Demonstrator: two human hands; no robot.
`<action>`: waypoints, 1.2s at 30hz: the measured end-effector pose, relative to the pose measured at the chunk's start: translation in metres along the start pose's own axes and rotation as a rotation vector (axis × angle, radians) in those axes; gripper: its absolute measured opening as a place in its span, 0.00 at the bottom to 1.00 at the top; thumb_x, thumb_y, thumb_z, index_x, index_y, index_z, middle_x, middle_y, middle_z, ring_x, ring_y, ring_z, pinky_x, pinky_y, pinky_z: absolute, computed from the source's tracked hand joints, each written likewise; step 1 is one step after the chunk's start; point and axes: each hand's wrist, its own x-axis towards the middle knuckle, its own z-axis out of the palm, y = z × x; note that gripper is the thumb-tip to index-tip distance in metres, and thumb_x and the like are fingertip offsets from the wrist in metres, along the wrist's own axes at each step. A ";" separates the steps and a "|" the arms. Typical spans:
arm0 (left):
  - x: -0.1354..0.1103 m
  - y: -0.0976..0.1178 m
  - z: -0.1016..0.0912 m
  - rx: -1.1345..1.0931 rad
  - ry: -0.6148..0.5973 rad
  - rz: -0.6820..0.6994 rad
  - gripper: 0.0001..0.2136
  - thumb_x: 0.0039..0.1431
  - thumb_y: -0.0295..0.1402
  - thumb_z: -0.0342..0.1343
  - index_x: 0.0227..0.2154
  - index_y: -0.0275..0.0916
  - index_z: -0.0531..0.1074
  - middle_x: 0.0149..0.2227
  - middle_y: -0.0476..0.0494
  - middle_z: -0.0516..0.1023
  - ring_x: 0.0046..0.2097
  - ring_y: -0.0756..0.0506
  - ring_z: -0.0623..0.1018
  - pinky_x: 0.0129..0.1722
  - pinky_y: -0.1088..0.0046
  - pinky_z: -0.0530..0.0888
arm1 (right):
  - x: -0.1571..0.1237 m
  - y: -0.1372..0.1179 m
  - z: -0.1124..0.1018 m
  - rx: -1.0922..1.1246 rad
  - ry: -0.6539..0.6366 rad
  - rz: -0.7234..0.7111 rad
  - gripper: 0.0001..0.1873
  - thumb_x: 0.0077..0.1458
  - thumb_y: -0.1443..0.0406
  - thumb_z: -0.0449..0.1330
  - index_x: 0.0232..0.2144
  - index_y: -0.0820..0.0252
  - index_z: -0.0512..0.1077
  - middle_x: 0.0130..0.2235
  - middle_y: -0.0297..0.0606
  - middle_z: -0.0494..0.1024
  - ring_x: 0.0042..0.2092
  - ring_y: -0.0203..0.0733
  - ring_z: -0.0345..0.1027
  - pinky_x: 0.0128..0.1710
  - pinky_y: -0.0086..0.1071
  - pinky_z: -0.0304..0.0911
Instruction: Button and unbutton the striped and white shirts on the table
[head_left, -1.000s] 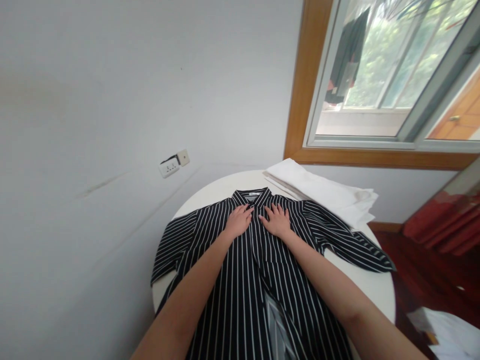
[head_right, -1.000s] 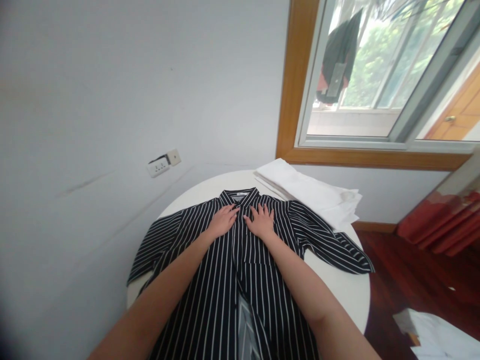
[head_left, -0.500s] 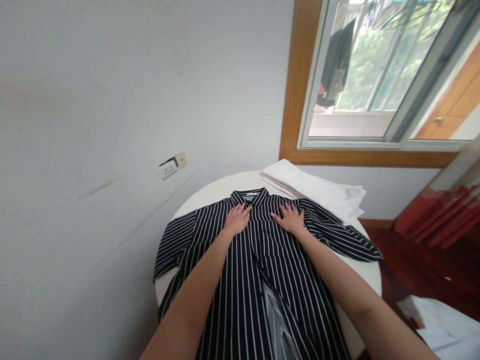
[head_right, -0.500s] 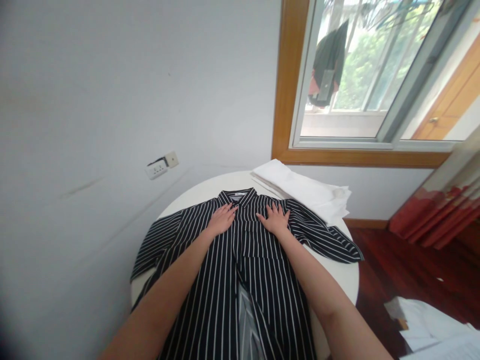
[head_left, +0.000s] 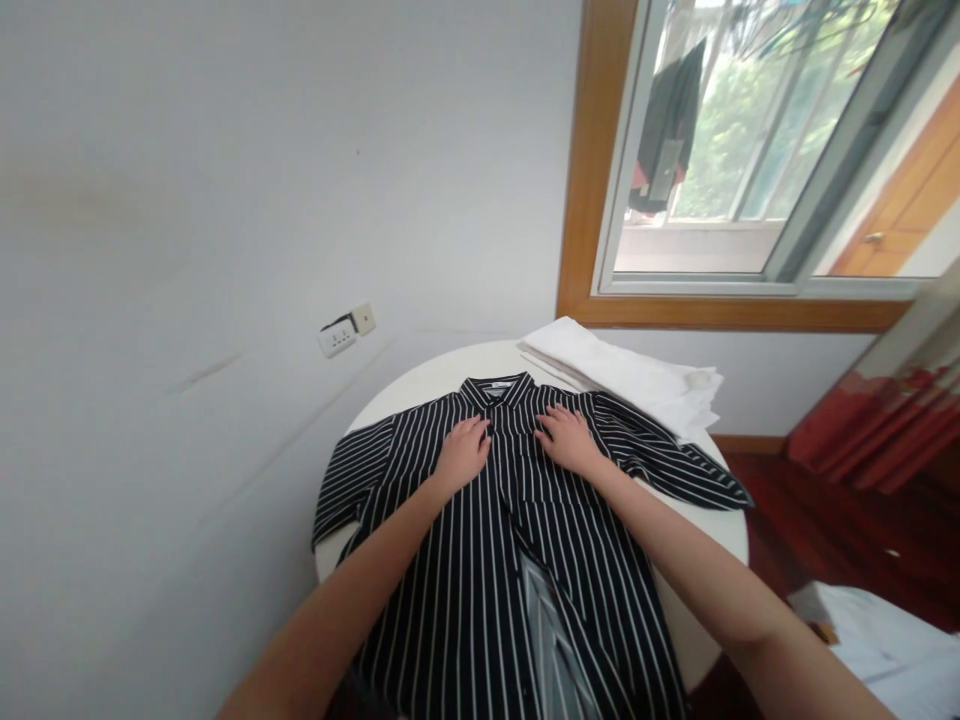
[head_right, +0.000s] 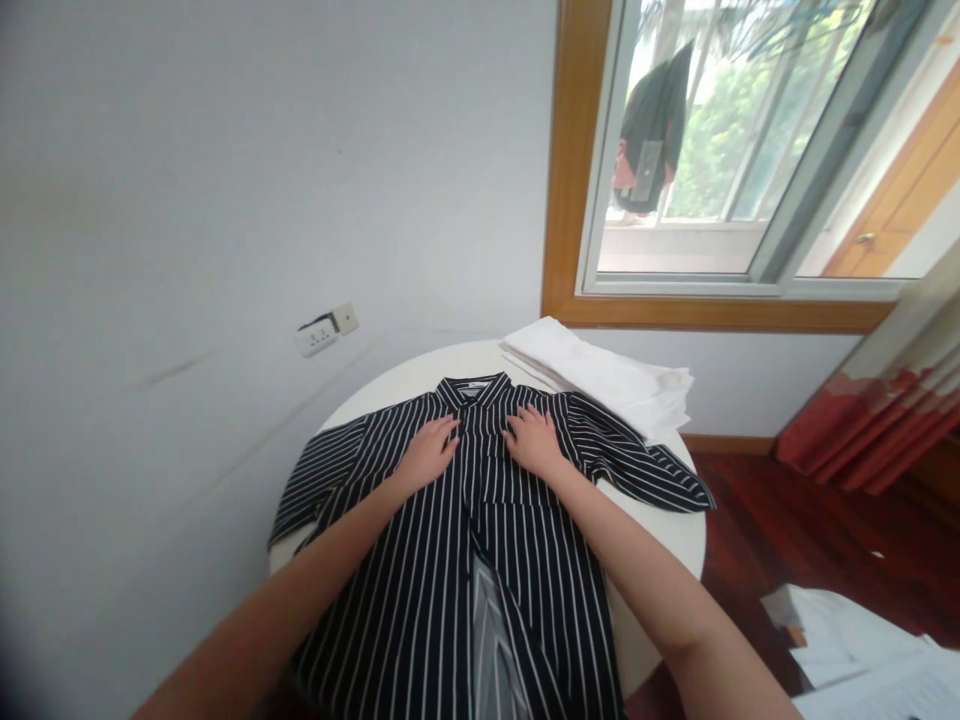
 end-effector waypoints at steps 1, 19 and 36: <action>-0.011 0.001 -0.001 0.028 -0.028 -0.008 0.20 0.63 0.39 0.43 0.54 0.39 0.66 0.58 0.37 0.66 0.59 0.38 0.64 0.59 0.54 0.60 | -0.006 -0.009 0.004 0.016 -0.038 0.001 0.25 0.62 0.53 0.44 0.58 0.50 0.61 0.63 0.40 0.57 0.65 0.49 0.42 0.61 0.53 0.35; -0.007 -0.009 0.018 0.097 -0.145 -0.143 0.26 0.63 0.50 0.35 0.60 0.49 0.57 0.65 0.43 0.54 0.65 0.34 0.52 0.60 0.41 0.46 | 0.015 -0.015 0.036 -0.009 -0.103 -0.009 0.36 0.58 0.40 0.34 0.63 0.45 0.49 0.67 0.40 0.44 0.67 0.53 0.32 0.60 0.59 0.24; -0.011 0.001 -0.001 0.100 -0.033 -0.025 0.23 0.64 0.43 0.39 0.60 0.45 0.58 0.63 0.43 0.59 0.64 0.39 0.57 0.61 0.51 0.53 | 0.002 -0.025 0.019 -0.052 0.039 -0.060 0.31 0.60 0.46 0.42 0.60 0.51 0.58 0.64 0.46 0.53 0.65 0.55 0.39 0.60 0.59 0.29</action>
